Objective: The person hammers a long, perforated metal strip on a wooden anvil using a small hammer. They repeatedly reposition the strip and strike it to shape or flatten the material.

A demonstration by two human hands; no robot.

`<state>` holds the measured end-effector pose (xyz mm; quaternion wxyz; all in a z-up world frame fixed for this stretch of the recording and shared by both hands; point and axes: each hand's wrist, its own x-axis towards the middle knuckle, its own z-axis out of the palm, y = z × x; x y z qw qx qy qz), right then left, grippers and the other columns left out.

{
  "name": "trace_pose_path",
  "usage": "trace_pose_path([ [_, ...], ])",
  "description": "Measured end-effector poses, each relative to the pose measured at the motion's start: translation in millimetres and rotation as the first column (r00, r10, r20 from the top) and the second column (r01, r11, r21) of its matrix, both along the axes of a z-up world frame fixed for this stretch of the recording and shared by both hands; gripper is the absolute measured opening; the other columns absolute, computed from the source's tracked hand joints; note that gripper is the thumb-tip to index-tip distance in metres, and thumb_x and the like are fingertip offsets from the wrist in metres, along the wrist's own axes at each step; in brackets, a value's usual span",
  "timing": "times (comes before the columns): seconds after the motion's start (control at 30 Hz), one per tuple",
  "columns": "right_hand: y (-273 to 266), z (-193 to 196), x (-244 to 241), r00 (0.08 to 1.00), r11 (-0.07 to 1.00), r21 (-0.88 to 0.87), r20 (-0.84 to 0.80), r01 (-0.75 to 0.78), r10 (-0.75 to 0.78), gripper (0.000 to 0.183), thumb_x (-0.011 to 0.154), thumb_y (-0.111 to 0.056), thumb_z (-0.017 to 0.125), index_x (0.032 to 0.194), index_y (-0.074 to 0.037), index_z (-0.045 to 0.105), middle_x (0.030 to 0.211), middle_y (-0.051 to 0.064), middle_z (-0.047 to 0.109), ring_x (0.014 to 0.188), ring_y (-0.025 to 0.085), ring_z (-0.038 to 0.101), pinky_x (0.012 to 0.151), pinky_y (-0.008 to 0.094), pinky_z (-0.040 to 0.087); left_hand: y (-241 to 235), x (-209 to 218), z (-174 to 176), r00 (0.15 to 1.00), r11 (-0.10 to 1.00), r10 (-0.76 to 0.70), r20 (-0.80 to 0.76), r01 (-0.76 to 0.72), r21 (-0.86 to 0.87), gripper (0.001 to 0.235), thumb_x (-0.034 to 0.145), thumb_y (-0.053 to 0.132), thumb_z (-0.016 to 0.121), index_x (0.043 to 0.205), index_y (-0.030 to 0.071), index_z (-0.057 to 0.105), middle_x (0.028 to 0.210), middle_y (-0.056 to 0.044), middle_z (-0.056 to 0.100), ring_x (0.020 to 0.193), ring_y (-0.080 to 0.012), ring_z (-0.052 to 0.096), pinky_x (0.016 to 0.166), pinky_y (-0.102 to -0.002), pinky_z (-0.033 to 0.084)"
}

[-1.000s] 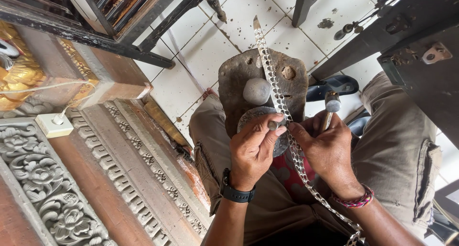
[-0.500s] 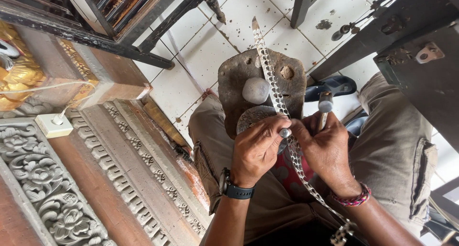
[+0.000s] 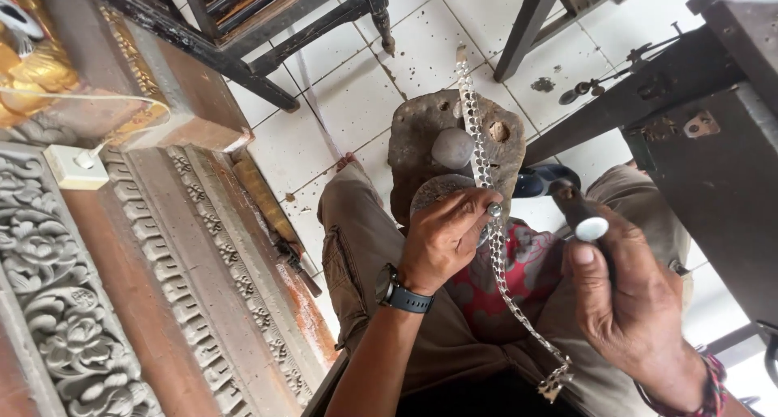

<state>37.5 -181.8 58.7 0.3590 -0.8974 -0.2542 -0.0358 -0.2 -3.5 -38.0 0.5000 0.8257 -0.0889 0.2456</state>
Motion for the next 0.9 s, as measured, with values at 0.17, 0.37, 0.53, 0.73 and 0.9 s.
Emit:
trace_pose_path([
  [0.17, 1, 10, -9, 0.985, 0.963, 0.253, -0.117, -0.092, 0.125, 0.030, 0.083, -0.019, 0.043, 0.094, 0.009, 0.047, 0.075, 0.010, 0.065, 0.035, 0.008, 0.055, 0.029, 0.019, 0.041, 0, 0, -7, 0.998, 0.999, 0.022, 0.053, -0.024, 0.048, 0.046, 0.085, -0.005, 0.061, 0.125, 0.010, 0.043, 0.113, -0.012, 0.058, 0.098, -0.0232, 0.063, 0.091, -0.032, 0.055],
  [0.37, -9, -33, -18, 0.988, 0.976, -0.214, -0.155, -0.042, 0.009, 0.046, 0.081, -0.035, 0.051, 0.116, -0.010, 0.033, 0.082, 0.001, 0.066, 0.058, 0.024, 0.062, 0.046, 0.041, 0.047, -1, 0, 0, 0.997, 0.998, 0.054, 0.051, -0.056, 0.029, 0.043, 0.084, -0.004, 0.063, 0.121, 0.011, 0.047, 0.111, -0.010, 0.060, 0.096, -0.0208, 0.065, 0.089, -0.030, 0.055],
  [0.53, 12, -3, -4, 0.942, 0.987, 0.028, -0.296, -0.160, 0.161, 0.026, 0.086, -0.020, 0.045, 0.108, -0.005, 0.045, 0.072, -0.003, 0.063, 0.050, 0.011, 0.060, 0.041, 0.025, 0.051, -1, -1, -7, 0.997, 0.996, 0.071, 0.030, -0.072, 0.060, 0.050, 0.080, -0.004, 0.067, 0.124, 0.010, 0.045, 0.114, -0.012, 0.059, 0.097, -0.0218, 0.064, 0.089, -0.030, 0.054],
  [0.73, 5, 10, -10, 0.993, 0.962, 0.259, -0.059, -0.082, 0.101, 0.021, 0.086, -0.008, 0.050, 0.103, 0.003, 0.047, 0.084, 0.008, 0.054, 0.072, 0.015, 0.050, 0.066, 0.025, 0.040, -2, 0, -7, 0.996, 0.996, 0.070, 0.059, -0.073, 0.051, 0.043, 0.084, -0.003, 0.062, 0.122, 0.010, 0.047, 0.111, -0.010, 0.059, 0.094, -0.0220, 0.065, 0.087, -0.030, 0.056],
  [0.9, 4, -2, -6, 0.961, 0.878, 0.439, -0.097, -0.193, 0.260, 0.035, 0.084, 0.004, 0.049, 0.111, -0.001, 0.027, 0.109, 0.017, 0.039, 0.095, 0.022, 0.054, 0.082, 0.026, 0.046, -1, -1, -5, 0.995, 0.997, 0.065, 0.069, -0.069, 0.047, 0.047, 0.083, -0.005, 0.063, 0.124, 0.011, 0.045, 0.113, -0.011, 0.059, 0.098, -0.0229, 0.064, 0.090, -0.032, 0.055],
])
